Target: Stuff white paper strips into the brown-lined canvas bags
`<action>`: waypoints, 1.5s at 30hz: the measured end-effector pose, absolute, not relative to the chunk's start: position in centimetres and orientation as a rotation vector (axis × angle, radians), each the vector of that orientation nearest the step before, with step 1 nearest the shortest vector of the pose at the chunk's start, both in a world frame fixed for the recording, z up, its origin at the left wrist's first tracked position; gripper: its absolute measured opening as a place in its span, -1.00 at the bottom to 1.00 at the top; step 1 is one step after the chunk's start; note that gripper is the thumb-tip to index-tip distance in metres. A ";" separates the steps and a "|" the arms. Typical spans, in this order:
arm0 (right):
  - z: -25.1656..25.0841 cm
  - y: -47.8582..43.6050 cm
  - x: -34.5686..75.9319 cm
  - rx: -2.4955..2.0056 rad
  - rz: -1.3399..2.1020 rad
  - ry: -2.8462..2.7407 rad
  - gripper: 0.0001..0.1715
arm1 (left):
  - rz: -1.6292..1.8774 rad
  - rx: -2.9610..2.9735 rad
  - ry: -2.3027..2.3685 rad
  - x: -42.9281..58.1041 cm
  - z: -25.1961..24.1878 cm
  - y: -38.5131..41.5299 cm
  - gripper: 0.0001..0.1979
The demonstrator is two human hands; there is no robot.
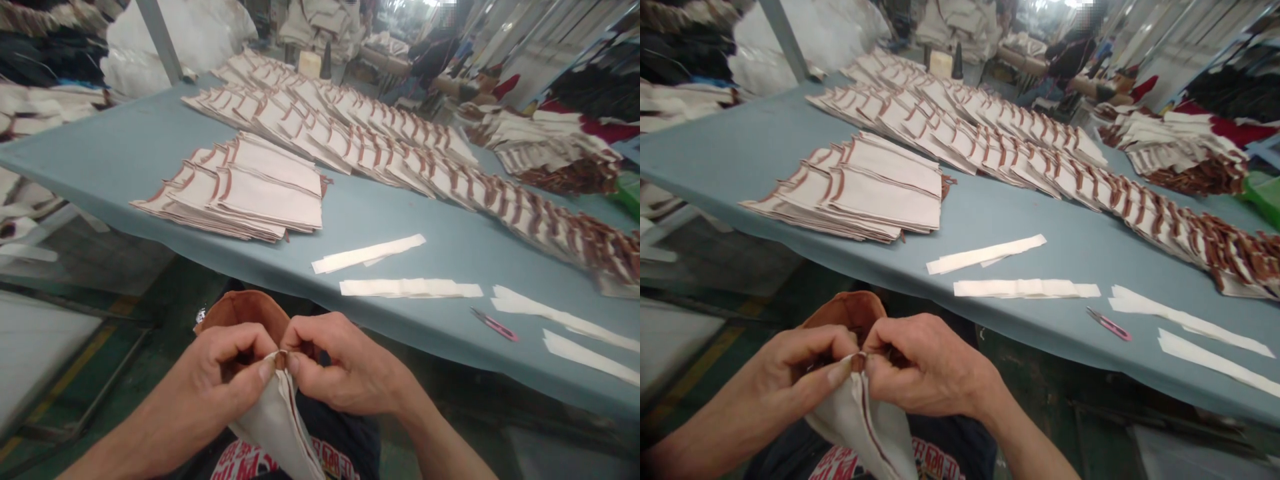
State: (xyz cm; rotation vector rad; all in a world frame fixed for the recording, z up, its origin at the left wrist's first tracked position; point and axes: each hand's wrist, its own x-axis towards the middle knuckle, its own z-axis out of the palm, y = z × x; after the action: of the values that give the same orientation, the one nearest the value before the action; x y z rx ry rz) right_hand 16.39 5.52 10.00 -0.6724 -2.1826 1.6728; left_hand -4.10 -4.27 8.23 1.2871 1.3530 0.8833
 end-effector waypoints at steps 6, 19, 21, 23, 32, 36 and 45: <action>8.0 5.4 16.0 -0.660 2.088 -1.853 -0.76 | 0.942 1.270 1.196 -5.0 6.7 -3.4 -0.68; 10.0 5.7 15.1 -0.694 1.814 -2.107 -0.84 | 0.580 1.179 1.098 -6.6 9.7 -2.3 -0.48; 10.2 5.5 15.0 -0.679 1.855 -2.078 -0.86 | 0.587 1.147 1.089 -6.7 9.6 -2.7 -0.49; 10.4 5.2 14.9 -0.700 1.858 -2.039 -0.90 | 0.616 1.159 1.123 -6.7 9.7 -3.0 -0.50; 12.1 3.9 14.7 -0.906 1.755 -2.047 -0.88 | 0.742 1.397 1.314 -5.2 10.8 -3.9 -0.52; 11.6 3.5 14.5 -0.918 1.776 -1.998 -0.87 | 0.840 1.532 1.391 -4.6 9.5 -4.5 -0.55; 7.8 1.6 15.1 -0.875 2.046 -1.687 -0.48 | 0.976 1.198 1.488 -4.6 6.1 -6.3 -0.47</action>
State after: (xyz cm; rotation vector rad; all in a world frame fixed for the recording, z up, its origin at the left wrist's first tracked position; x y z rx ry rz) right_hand 15.09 1.58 7.82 -0.8749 -1.6872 2.0456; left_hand -4.61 -6.32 6.06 1.1979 1.4884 0.9762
